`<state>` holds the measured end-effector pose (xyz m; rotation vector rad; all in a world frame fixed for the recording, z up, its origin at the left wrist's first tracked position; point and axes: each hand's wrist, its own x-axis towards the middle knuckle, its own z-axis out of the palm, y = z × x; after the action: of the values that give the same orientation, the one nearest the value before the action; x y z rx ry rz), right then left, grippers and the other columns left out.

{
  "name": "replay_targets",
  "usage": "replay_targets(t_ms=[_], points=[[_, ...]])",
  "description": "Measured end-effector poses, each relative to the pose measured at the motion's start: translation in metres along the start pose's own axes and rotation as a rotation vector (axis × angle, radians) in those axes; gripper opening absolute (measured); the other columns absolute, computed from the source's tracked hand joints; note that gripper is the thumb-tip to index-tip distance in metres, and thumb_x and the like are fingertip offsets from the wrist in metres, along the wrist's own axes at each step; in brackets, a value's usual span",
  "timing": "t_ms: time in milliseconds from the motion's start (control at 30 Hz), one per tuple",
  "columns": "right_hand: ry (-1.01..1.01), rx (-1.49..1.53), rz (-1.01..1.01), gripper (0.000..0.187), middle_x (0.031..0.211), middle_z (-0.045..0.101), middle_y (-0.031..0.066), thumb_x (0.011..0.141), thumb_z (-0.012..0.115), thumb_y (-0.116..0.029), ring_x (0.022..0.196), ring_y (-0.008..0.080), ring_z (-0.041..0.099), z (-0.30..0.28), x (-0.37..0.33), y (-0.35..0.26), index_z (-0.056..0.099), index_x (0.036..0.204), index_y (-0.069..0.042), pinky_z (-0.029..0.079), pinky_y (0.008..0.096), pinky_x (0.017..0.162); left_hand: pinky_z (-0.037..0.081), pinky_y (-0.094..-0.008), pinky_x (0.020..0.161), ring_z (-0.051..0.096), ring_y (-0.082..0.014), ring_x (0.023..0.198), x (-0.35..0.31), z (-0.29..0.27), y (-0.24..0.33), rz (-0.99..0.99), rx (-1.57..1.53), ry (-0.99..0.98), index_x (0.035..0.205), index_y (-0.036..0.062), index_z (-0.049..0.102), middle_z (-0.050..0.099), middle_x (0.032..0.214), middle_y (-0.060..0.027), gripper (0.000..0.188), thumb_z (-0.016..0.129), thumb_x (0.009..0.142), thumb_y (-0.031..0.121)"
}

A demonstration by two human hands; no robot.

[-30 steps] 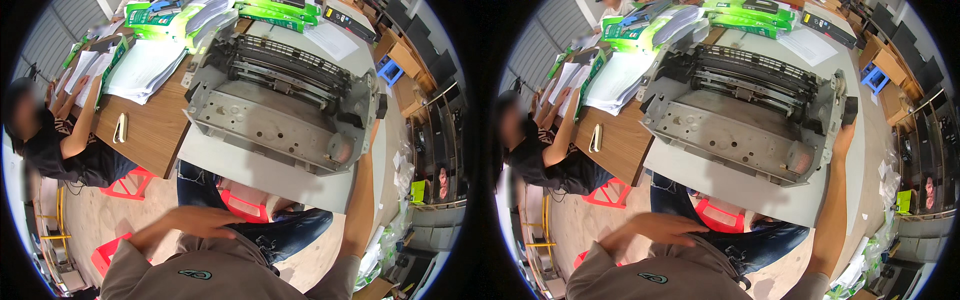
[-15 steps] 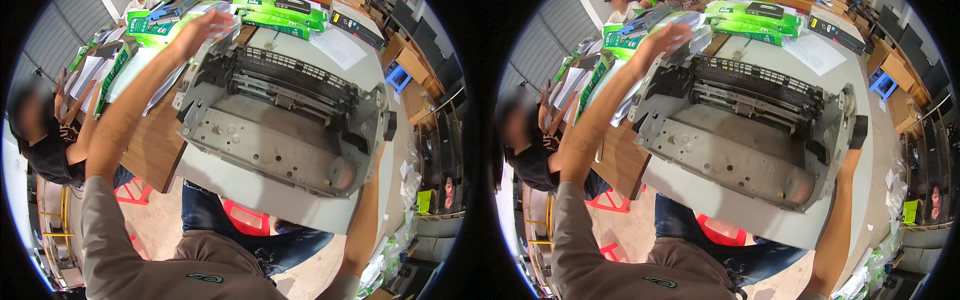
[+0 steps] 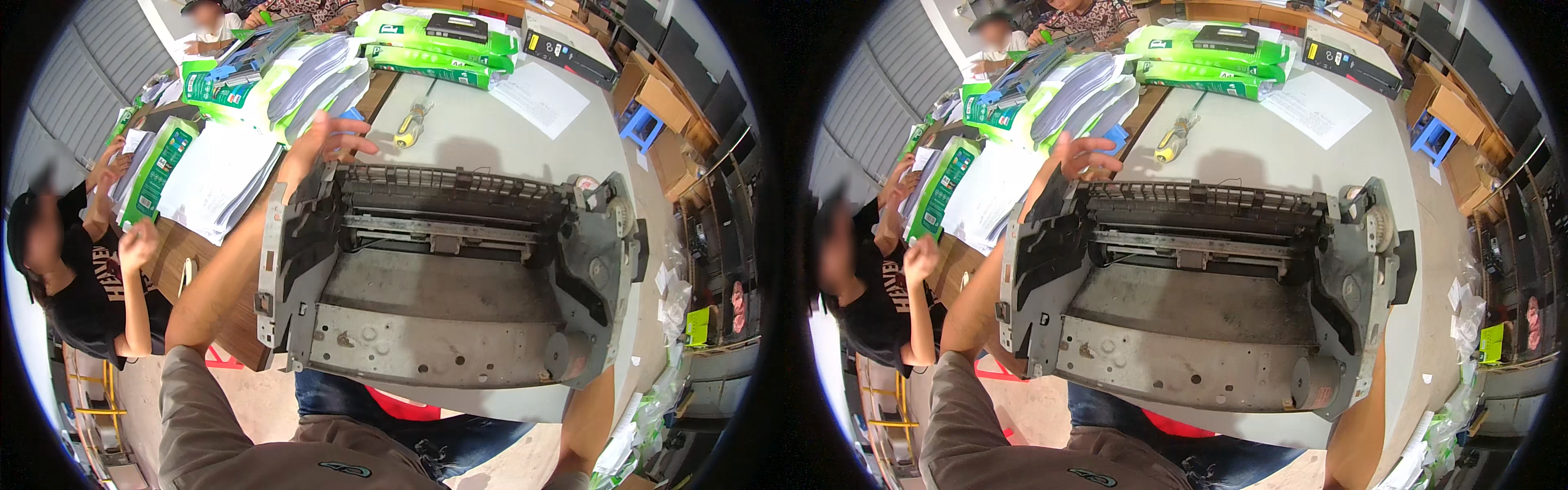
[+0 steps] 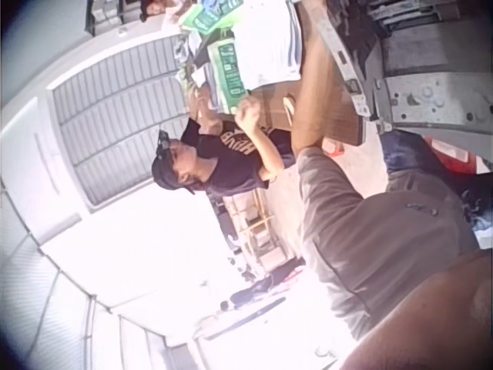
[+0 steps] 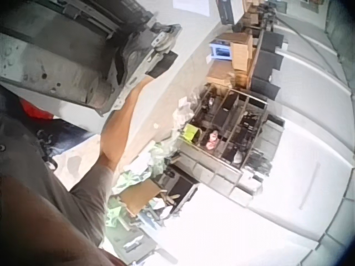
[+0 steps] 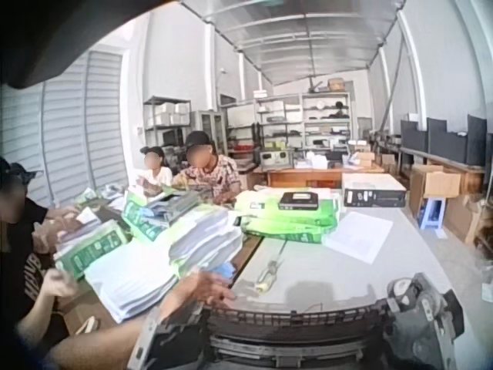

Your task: The person removes screws from a white computer case using a screwdriver, lifts the case, and removes more screws from a metal internal printer component.

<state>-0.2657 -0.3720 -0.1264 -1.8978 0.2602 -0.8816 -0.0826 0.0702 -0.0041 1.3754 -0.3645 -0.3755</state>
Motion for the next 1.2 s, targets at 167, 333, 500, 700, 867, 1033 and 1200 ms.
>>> replay_targets(t_ms=[167,333,500,700,867,1033,1200], points=[[0.006,-0.011,-0.011,0.054,0.132,0.056,0.0285,0.096,0.061,-0.022,0.107,0.0419,0.06,-0.01,0.007,-0.004,0.044,0.14,0.002,0.048,0.0483,0.096,0.049,-0.0317,0.087,0.064,-0.0208,0.103,0.112,-0.022,-0.025,0.122,0.784,-0.046,0.124,-0.0024,0.057,0.064,0.11,-0.0174,0.067,0.059,0.094,0.057],[-0.014,0.014,-0.037,0.055,0.133,0.055,0.0283,0.095,0.062,-0.024,0.107,0.0414,0.06,-0.013,0.021,0.009,0.044,0.141,0.001,0.048,0.0481,0.096,0.052,-0.0325,0.081,0.067,-0.0192,0.096,0.173,-0.013,-0.047,0.082,1.16,-0.099,0.115,-0.0067,0.062,0.067,0.108,-0.0271,0.082,0.065,0.083,0.068],[0.004,0.03,-0.071,0.057,0.134,0.055,0.0281,0.095,0.063,-0.026,0.107,0.0408,0.06,-0.015,0.04,0.024,0.044,0.142,0.0,0.048,0.0479,0.096,0.053,-0.029,0.058,0.065,-0.0154,0.065,0.156,-0.025,-0.035,-0.211,1.108,-0.266,0.083,0.0006,0.068,0.069,0.078,-0.0108,0.067,0.06,0.087,0.066],[0.125,0.009,-0.007,0.039,0.11,0.062,0.0108,0.089,0.059,-0.005,0.099,0.0184,0.059,-0.006,0.04,0.011,0.052,0.127,-0.001,0.046,0.0307,0.091,0.047,-0.0276,0.064,0.055,-0.0093,0.076,0.062,-0.053,0.056,-0.266,0.505,-0.056,0.116,0.0124,0.061,0.063,0.097,0.0003,0.048,0.057,0.095,0.056],[0.103,0.158,0.043,0.035,0.09,0.06,0.0079,0.096,0.053,-0.01,0.066,0.0123,0.058,0.002,0.046,0.033,0.049,0.13,-0.006,0.046,0.0275,0.057,0.038,-0.0231,0.062,0.047,-0.0077,0.069,-0.048,-0.026,0.14,-0.027,0.591,0.119,0.113,0.0075,0.06,0.054,0.082,0.0007,0.042,0.056,0.093,0.045],[0.114,0.19,0.108,0.034,0.092,0.061,0.0086,0.098,0.057,-0.015,0.062,0.0126,0.059,0.011,0.035,-0.005,0.049,0.13,-0.006,0.046,0.0264,0.051,0.037,-0.0241,0.063,0.047,-0.0087,0.068,-0.167,0.039,0.165,0.253,0.815,0.162,0.12,0.0008,0.057,0.054,0.078,-0.0011,0.058,0.046,0.095,0.052],[0.281,0.264,0.174,0.033,0.094,0.062,0.0099,0.099,0.058,-0.018,0.066,0.0165,0.064,-0.025,0.045,-0.001,0.049,0.127,-0.005,0.048,0.0283,0.055,0.046,-0.033,0.089,0.056,-0.0234,0.099,-0.25,0.096,0.059,0.448,0.965,0.41,0.144,-0.0047,0.043,0.054,0.119,-0.0171,0.083,0.051,0.09,0.057]])
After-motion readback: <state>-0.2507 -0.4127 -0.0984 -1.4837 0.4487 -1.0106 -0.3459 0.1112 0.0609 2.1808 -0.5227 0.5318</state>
